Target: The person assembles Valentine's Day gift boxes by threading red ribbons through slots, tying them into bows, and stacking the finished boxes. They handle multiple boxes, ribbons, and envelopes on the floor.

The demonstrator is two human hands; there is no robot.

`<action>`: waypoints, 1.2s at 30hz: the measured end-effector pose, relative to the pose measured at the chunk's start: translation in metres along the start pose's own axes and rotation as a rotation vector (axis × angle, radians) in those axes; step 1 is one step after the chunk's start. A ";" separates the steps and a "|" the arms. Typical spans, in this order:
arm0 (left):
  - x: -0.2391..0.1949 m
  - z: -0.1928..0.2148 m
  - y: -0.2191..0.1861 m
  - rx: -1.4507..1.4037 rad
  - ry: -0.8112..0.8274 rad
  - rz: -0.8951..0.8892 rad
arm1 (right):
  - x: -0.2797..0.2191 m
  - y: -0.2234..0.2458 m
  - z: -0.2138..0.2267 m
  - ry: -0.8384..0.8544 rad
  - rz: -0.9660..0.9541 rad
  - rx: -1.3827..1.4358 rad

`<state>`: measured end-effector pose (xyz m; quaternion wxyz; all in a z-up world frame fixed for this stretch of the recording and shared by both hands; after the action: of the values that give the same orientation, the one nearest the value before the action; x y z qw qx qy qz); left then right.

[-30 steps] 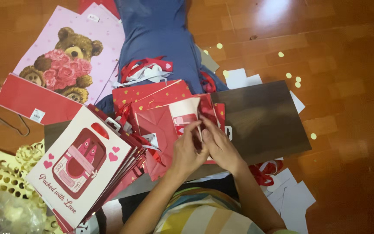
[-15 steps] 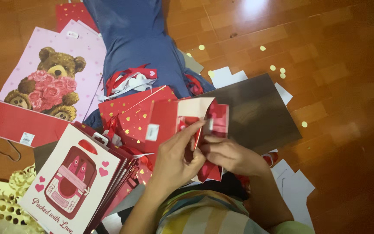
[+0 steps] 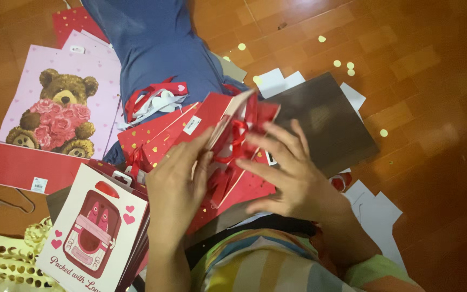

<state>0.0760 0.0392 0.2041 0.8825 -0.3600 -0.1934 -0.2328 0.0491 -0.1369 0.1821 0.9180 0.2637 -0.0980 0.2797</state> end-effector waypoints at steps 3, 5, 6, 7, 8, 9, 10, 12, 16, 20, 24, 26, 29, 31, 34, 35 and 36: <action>-0.004 0.002 -0.007 0.036 0.059 -0.046 | 0.001 -0.006 -0.010 -0.046 -0.076 -0.076; -0.007 0.002 -0.015 0.029 0.096 -0.095 | 0.001 -0.012 -0.016 -0.039 -0.078 -0.102; -0.009 0.000 -0.021 0.015 0.097 -0.131 | 0.001 -0.016 -0.018 -0.033 -0.078 -0.113; -0.011 -0.002 -0.028 0.001 0.099 -0.169 | 0.001 -0.019 -0.018 -0.059 -0.075 -0.121; -0.012 0.001 -0.032 -0.021 0.031 -0.178 | 0.002 -0.023 -0.018 -0.085 -0.071 -0.129; -0.013 0.004 -0.035 -0.044 -0.038 -0.195 | 0.004 -0.027 -0.016 -0.116 -0.070 -0.140; -0.015 0.008 -0.038 -0.067 -0.106 -0.212 | 0.005 -0.034 -0.012 -0.172 -0.092 -0.091; -0.027 0.024 -0.046 0.021 -0.313 -0.250 | 0.001 -0.048 -0.004 -0.277 -0.145 0.005; -0.047 0.024 -0.048 -0.017 -0.458 -0.298 | -0.026 -0.082 -0.009 -0.463 -0.372 0.236; -0.040 -0.022 -0.021 -0.115 -0.332 -0.265 | -0.053 -0.122 -0.073 -0.296 -0.727 0.647; -0.037 -0.087 0.029 -0.181 -0.195 -0.036 | -0.043 -0.139 -0.157 0.078 -0.888 0.789; -0.041 -0.121 0.057 -0.181 -0.075 0.075 | -0.039 -0.128 -0.171 0.167 -0.767 0.640; -0.053 -0.143 0.083 -0.139 -0.108 0.138 | -0.045 -0.121 -0.181 0.286 -0.814 0.425; -0.065 -0.151 0.093 -0.144 -0.140 0.166 | -0.045 -0.119 -0.172 0.230 -0.790 0.237; -0.078 -0.159 0.099 -0.167 -0.125 0.200 | -0.031 -0.115 -0.155 0.054 -0.618 -0.010; -0.079 -0.158 0.097 -0.138 -0.131 0.185 | -0.025 -0.121 -0.155 0.060 -0.616 -0.032; -0.078 -0.156 0.096 -0.108 -0.138 0.171 | -0.020 -0.125 -0.157 0.066 -0.615 -0.055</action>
<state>0.0927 0.0078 0.0083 0.8630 -0.4374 -0.2094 -0.1416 0.1087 -0.1498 -0.0106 0.9690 0.2470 0.0087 -0.0057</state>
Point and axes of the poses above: each hand's wrist, its own x-axis towards the middle knuckle, its own z-axis out of the back of the hand, y = z × x, the point moved 8 cm from there along x, towards the middle knuckle, and after that the axes turned 10 degrees about -z, right-handed, at the moved point
